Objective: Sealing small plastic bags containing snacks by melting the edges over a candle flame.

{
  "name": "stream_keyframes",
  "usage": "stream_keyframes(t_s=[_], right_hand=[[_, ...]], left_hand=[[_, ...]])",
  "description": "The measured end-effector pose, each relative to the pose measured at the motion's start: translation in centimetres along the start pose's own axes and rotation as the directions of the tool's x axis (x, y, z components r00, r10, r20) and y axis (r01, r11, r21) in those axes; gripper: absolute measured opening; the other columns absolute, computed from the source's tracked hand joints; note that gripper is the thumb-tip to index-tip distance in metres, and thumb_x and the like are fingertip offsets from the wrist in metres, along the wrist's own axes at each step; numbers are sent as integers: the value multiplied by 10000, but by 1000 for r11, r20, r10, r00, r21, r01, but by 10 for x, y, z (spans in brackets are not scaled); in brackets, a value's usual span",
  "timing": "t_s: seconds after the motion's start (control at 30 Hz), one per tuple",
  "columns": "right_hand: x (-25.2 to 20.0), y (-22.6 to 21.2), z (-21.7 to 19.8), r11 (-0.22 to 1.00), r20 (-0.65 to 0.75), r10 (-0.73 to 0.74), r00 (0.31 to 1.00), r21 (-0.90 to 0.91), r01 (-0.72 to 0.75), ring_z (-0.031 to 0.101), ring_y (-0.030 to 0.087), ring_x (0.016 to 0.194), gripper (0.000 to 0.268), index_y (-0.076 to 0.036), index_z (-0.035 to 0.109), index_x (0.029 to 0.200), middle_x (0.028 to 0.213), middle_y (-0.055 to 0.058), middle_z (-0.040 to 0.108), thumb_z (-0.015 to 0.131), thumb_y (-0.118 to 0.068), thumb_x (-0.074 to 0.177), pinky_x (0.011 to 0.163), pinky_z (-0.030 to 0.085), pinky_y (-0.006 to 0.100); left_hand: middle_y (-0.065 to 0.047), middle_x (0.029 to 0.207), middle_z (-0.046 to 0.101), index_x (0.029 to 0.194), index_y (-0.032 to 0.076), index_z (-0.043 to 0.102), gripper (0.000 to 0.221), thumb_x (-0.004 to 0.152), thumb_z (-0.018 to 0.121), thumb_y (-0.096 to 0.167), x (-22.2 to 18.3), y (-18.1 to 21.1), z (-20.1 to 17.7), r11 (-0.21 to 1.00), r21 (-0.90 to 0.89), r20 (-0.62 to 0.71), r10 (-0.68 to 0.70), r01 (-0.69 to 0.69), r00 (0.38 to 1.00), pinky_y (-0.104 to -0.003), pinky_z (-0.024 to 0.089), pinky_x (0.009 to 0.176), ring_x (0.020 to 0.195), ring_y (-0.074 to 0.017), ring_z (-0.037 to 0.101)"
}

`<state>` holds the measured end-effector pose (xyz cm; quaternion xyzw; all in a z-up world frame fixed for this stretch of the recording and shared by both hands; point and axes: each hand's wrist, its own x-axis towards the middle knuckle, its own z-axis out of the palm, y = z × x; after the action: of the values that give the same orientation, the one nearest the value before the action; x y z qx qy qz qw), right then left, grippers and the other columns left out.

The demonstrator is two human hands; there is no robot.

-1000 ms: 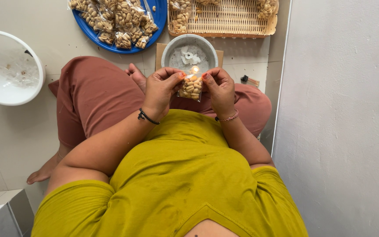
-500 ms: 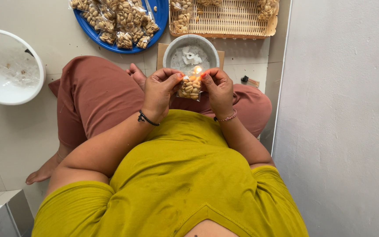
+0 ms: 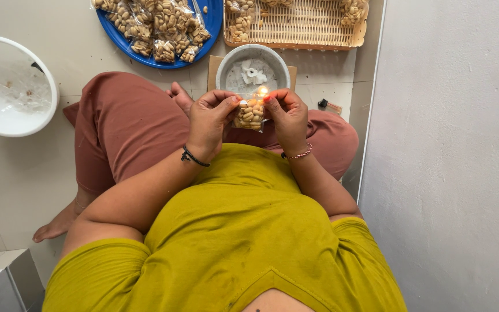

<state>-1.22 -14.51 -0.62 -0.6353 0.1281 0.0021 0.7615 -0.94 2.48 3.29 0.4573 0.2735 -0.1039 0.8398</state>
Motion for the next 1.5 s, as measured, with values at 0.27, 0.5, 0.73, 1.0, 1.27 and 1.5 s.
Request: stream_keyframes(t_s=[0.27, 0.5, 0.73, 1.0, 1.27, 1.5], right_hand=[[-4, 0, 1, 995, 10, -19, 1000, -97, 20, 694, 125, 625, 189, 8, 687, 940, 663, 90, 646, 796, -147, 941, 608, 633, 326], [-7, -2, 3, 996, 29, -18, 999, -90, 21, 706, 124, 640, 187, 20, 692, 955, 691, 117, 699, 807, -124, 929, 619, 633, 312], [-11, -1, 0, 997, 20, -20, 1000, -69, 22, 718, 117, 646, 193, 23, 694, 952, 701, 105, 706, 819, -119, 917, 638, 637, 305], [-21, -13, -10, 989, 135, -123, 983, -64, 132, 730, 193, 627, 156, 54, 671, 965, 665, 166, 694, 759, -75, 959, 613, 625, 328], [-27, -13, -21, 974, 174, -198, 965, -74, 214, 701, 173, 640, 181, 44, 681, 959, 694, 129, 660, 700, -132, 995, 628, 590, 297], [-33, -24, -13, 891, 237, -355, 904, -206, 404, 617, 152, 716, 111, 1, 751, 907, 798, 113, 637, 768, -98, 954, 672, 518, 270]], left_hand=[[-77, 829, 711, 932, 0, 719, 128, 860, 809, 56, -4, 1, -5, 1000, 12, 5, 19, -19, 1000, -231, 636, 727, 759, -118, 700], [-95, 841, 718, 951, -4, 713, 125, 879, 799, 51, -3, -5, -14, 999, 15, 21, 47, -48, 999, -281, 644, 749, 774, -147, 718], [-127, 828, 723, 950, -29, 700, 136, 875, 799, 27, 0, -13, -20, 997, -41, 43, 74, -73, 996, -328, 660, 727, 765, -190, 745], [-119, 844, 750, 953, -18, 710, 116, 890, 797, 27, -13, -5, -14, 980, 96, 203, 154, -176, 967, -287, 651, 706, 784, -154, 742], [-155, 837, 758, 965, -37, 715, 117, 897, 790, 19, -17, -9, -16, 977, 134, 276, 125, -167, 953, -311, 655, 657, 755, -182, 752], [-157, 793, 761, 969, -38, 714, 111, 900, 781, 18, -21, -13, -12, 978, 174, 303, 59, -116, 951, -316, 670, 581, 693, -202, 768]])
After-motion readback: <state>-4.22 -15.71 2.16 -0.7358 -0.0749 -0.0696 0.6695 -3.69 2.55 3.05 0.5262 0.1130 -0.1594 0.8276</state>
